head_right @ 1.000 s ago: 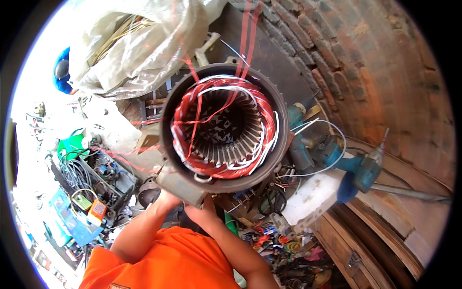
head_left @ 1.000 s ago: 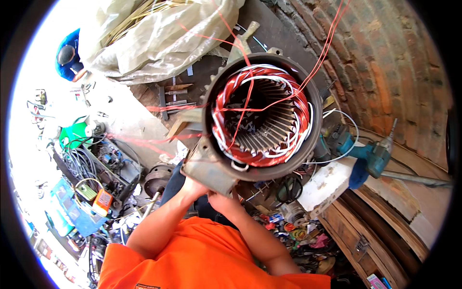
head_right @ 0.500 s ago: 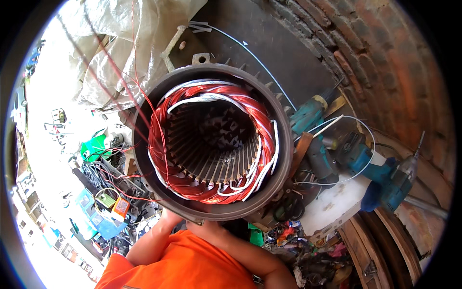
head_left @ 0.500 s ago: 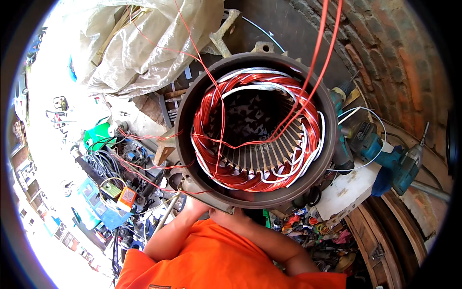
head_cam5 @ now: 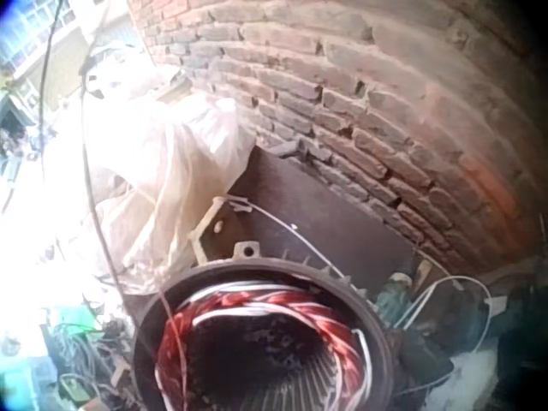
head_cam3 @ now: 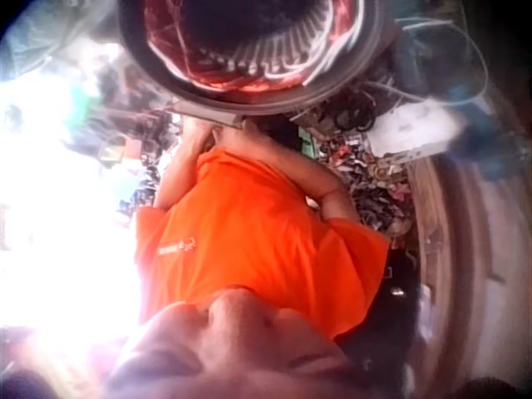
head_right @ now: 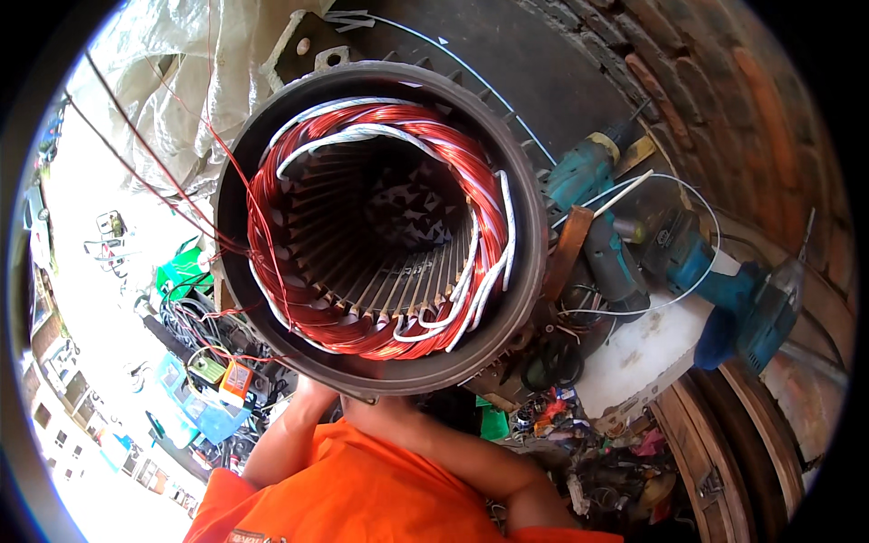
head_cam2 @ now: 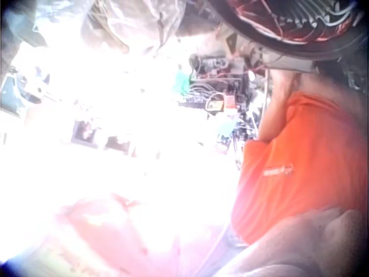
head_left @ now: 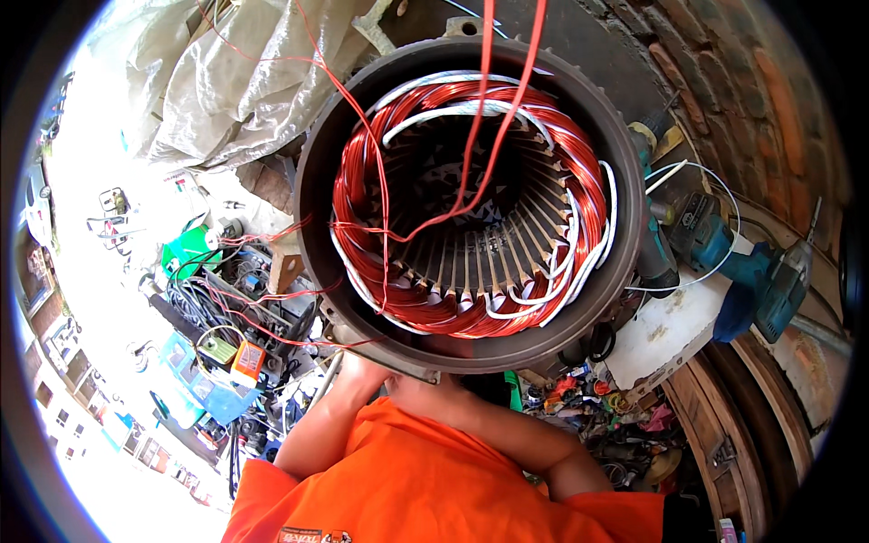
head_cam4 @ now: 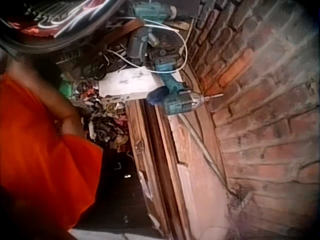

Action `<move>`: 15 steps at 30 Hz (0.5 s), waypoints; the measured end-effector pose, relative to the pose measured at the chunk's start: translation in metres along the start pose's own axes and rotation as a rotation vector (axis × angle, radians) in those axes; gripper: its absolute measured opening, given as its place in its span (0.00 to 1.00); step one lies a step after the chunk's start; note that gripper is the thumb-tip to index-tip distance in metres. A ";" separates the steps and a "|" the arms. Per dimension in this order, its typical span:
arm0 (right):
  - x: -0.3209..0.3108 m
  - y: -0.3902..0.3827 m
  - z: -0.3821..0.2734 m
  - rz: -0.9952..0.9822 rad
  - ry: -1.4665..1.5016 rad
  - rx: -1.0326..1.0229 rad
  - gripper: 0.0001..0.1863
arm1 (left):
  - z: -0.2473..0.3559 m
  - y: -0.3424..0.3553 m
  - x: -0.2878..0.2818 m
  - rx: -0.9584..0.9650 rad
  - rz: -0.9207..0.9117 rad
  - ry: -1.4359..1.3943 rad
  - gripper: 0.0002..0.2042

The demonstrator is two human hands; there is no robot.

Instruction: The person retrieves insulated wires from a plastic bag and begins winding them into the slots of a motor stator. They use a wooden stick to push the wires into place and a hammer to tap the stator, likely to settle the windings. The task involves repetitive winding and adjusting of the wires within the stator assembly.

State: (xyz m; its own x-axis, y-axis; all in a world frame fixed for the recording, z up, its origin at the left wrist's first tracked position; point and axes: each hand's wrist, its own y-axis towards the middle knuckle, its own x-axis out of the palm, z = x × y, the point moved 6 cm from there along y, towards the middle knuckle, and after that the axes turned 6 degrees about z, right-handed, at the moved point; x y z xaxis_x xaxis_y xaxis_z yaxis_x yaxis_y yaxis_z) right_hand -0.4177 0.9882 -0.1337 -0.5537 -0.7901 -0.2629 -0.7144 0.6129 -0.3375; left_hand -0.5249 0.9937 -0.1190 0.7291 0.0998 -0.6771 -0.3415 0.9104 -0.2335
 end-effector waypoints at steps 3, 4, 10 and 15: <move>0.007 -0.015 -0.001 -0.083 0.016 -0.059 0.04 | 0.026 0.015 -0.018 -0.074 -0.072 -0.069 0.13; 0.008 -0.016 -0.002 -0.121 0.041 -0.066 0.05 | 0.026 0.013 -0.017 -0.059 -0.087 -0.060 0.13; -0.001 -0.014 -0.013 -0.121 0.077 -0.123 0.09 | -0.002 -0.003 0.002 -0.050 0.009 -0.115 0.13; 0.000 -0.015 -0.006 -0.162 0.139 0.017 0.15 | -0.018 0.001 0.013 -0.019 0.061 -0.117 0.14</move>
State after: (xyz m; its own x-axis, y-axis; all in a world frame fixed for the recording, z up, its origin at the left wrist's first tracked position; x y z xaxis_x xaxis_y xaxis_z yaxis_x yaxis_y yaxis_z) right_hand -0.4097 0.9796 -0.1233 -0.4867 -0.8702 -0.0769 -0.7924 0.4768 -0.3806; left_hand -0.5271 0.9890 -0.1408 0.7704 0.2016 -0.6048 -0.3974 0.8937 -0.2083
